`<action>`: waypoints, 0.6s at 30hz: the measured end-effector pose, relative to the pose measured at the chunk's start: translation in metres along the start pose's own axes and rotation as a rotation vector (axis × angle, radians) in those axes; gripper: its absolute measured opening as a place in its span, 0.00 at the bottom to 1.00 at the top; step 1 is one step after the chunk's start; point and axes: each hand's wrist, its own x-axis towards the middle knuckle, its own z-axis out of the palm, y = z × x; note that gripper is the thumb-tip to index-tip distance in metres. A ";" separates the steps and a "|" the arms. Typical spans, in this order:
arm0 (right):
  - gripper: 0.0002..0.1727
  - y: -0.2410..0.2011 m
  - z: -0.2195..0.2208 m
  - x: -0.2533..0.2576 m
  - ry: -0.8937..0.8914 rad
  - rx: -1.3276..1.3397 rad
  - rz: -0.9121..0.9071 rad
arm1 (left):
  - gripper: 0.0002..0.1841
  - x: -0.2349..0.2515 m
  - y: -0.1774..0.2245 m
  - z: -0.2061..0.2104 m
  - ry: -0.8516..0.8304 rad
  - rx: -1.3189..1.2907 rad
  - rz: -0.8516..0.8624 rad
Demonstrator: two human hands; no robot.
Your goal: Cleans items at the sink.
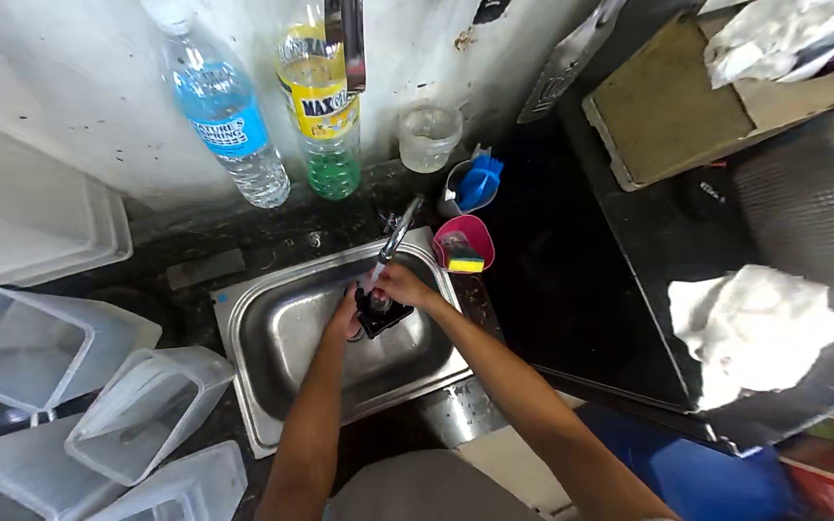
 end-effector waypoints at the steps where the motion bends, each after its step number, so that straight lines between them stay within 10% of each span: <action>1: 0.16 -0.001 0.005 -0.001 0.016 0.109 0.035 | 0.34 0.003 -0.005 -0.002 0.007 -0.019 -0.007; 6: 0.26 -0.009 0.018 0.018 0.044 0.501 0.095 | 0.39 0.004 -0.015 -0.004 0.047 -0.125 -0.103; 11: 0.21 -0.037 -0.016 0.000 -0.097 -0.124 0.204 | 0.38 -0.001 -0.012 -0.009 0.096 -0.194 -0.168; 18: 0.12 -0.041 -0.044 -0.051 0.209 -0.693 0.066 | 0.36 0.020 -0.032 -0.020 0.180 -0.063 0.012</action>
